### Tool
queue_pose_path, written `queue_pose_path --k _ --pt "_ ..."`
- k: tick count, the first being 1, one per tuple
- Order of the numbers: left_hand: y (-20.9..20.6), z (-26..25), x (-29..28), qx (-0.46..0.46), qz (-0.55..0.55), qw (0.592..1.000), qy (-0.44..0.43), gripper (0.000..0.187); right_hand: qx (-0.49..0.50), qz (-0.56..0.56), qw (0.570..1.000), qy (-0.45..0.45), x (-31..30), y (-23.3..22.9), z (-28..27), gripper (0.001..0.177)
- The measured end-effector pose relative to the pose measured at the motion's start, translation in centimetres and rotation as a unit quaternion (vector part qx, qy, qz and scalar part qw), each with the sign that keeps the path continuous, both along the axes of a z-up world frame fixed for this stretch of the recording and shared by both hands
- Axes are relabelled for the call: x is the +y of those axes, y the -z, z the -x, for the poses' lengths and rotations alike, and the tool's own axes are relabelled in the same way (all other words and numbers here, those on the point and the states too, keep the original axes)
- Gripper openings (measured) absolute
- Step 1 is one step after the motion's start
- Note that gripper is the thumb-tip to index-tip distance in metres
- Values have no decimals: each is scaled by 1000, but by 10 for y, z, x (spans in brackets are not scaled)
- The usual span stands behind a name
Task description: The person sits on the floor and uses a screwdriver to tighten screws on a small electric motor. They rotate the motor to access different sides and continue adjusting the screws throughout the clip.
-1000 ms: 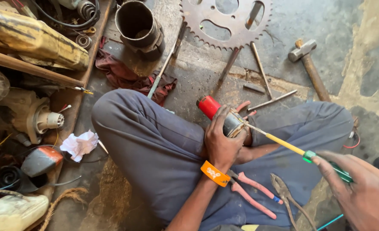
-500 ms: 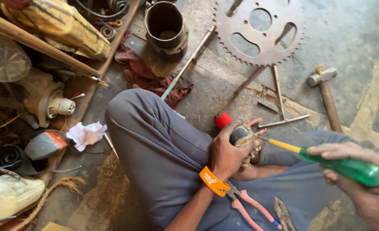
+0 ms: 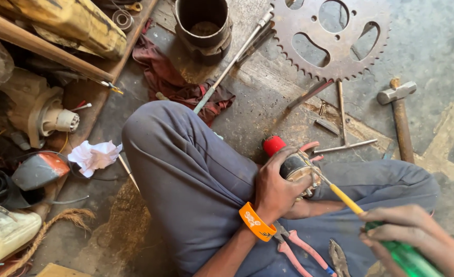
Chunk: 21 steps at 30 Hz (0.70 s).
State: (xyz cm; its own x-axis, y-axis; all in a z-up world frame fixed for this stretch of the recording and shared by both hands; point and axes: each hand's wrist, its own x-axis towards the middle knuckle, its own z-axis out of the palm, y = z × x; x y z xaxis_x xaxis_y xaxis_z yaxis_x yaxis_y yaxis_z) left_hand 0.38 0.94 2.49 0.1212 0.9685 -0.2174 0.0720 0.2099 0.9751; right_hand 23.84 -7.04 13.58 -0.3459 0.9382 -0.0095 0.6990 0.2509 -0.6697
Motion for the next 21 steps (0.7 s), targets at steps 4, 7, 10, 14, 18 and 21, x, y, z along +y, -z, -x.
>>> queue_pose_path --k 4,7,10,14,18,21 --pt "1 1 0 8 12 1000 7 52 -14 1 992 123 -22 -4 37 34" --pt "3 0 -3 7 2 1000 9 52 26 -41 964 263 -39 -5 69 37" --pt "3 0 -2 9 -8 1000 11 52 86 -43 937 335 -35 1 86 38" --pt "5 1 -2 4 -8 1000 10 51 116 11 954 278 -24 -2 88 28" --pt "7 1 -3 12 17 1000 15 54 72 2 947 312 -22 -3 93 30" --pt "7 0 -4 19 -12 1000 12 53 100 -36 948 301 -18 -1 95 30"
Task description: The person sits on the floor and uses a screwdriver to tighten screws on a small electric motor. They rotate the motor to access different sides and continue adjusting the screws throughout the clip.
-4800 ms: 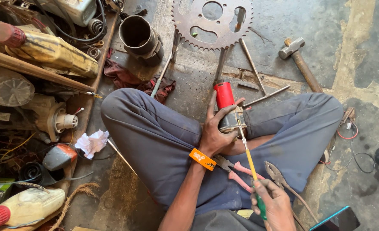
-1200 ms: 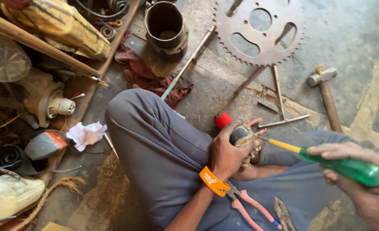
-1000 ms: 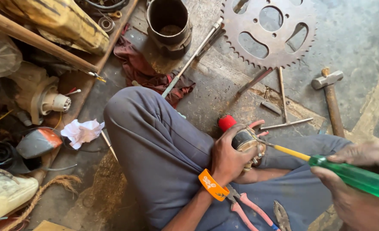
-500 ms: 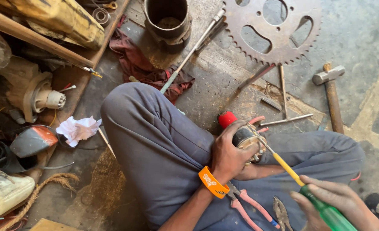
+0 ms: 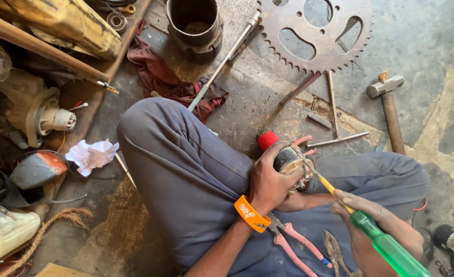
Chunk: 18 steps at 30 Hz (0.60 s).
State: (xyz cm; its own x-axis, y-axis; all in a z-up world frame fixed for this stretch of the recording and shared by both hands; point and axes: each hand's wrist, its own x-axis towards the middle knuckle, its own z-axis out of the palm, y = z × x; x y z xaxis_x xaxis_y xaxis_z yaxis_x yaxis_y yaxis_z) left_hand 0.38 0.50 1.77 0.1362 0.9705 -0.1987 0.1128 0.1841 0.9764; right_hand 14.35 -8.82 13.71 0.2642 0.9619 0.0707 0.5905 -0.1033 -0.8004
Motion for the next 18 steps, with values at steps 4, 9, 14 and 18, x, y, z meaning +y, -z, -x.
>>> queue_pose_path --k 4,9,14,18 --pt "0 1 0 -6 14 1000 0 52 -24 -55 998 9 13 9 9 25" --pt "-1 3 1 -12 24 1000 4 54 -48 -33 997 -54 18 11 6 21" --pt "1 1 -1 -17 29 999 9 51 -68 -124 990 15 11 35 9 23" --pt "-2 3 0 -10 21 1000 5 52 -30 -64 993 98 17 42 7 29"
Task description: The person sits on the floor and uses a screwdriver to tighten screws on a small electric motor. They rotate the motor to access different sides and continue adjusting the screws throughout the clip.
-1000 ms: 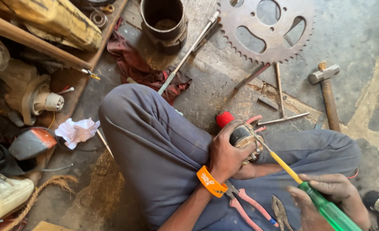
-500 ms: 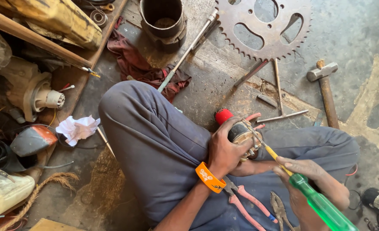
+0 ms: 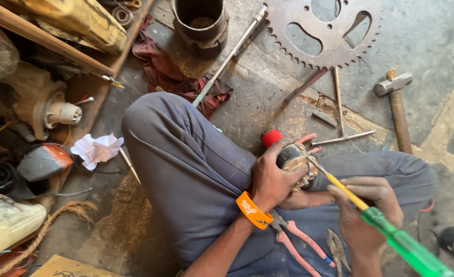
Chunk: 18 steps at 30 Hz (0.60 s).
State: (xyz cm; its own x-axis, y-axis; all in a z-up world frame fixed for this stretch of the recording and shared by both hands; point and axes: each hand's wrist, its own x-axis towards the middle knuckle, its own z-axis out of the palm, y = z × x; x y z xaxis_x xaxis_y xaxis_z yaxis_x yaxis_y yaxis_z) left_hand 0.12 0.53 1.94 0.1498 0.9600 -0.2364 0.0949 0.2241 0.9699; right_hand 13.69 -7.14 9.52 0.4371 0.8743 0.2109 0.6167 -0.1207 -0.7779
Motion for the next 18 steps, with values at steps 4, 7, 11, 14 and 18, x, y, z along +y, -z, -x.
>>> queue_pose_path --k 4,7,11,14,18 --pt "-1 0 1 5 18 1000 10 54 120 26 992 -20 1 -10 1 17" --pt "2 -1 -1 17 2 1000 3 55 26 12 996 -80 -3 -10 0 16" --pt "5 -3 -3 21 8 1000 1 55 -27 -59 996 -59 0 8 -4 27" --pt "2 -1 -2 21 10 1000 1 59 21 -21 1000 -4 6 14 -5 32" --pt "1 0 0 26 18 999 13 57 100 -26 991 -80 4 2 -4 16"
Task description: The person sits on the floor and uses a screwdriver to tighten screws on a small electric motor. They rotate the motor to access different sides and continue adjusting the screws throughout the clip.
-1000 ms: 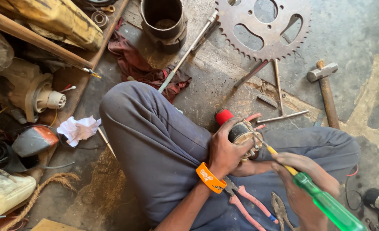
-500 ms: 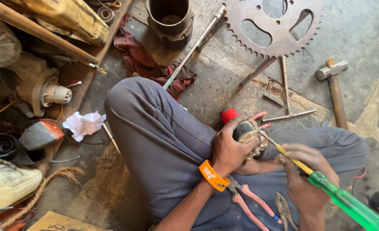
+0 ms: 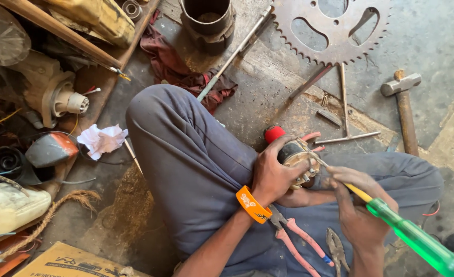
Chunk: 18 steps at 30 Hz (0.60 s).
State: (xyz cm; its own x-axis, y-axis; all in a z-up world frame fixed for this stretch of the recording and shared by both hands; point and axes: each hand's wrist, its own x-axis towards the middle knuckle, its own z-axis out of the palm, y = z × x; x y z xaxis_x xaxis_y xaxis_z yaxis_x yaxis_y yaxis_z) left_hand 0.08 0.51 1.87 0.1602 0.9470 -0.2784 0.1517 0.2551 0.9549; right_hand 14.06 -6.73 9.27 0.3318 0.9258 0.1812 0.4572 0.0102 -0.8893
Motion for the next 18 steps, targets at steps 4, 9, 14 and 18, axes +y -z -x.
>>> queue_pose_path --k 4,9,14,18 --pt "0 -1 -1 -2 -6 1000 -2 57 -72 22 997 13 -4 -8 5 18" --pt "-3 0 -1 -15 12 1000 3 51 -52 3 995 87 4 7 10 25" --pt "-3 1 1 -23 9 1000 -4 54 43 49 998 23 -2 2 4 20" --pt "1 -1 -1 -14 -14 1000 -6 54 -51 32 998 -3 -8 -1 4 14"
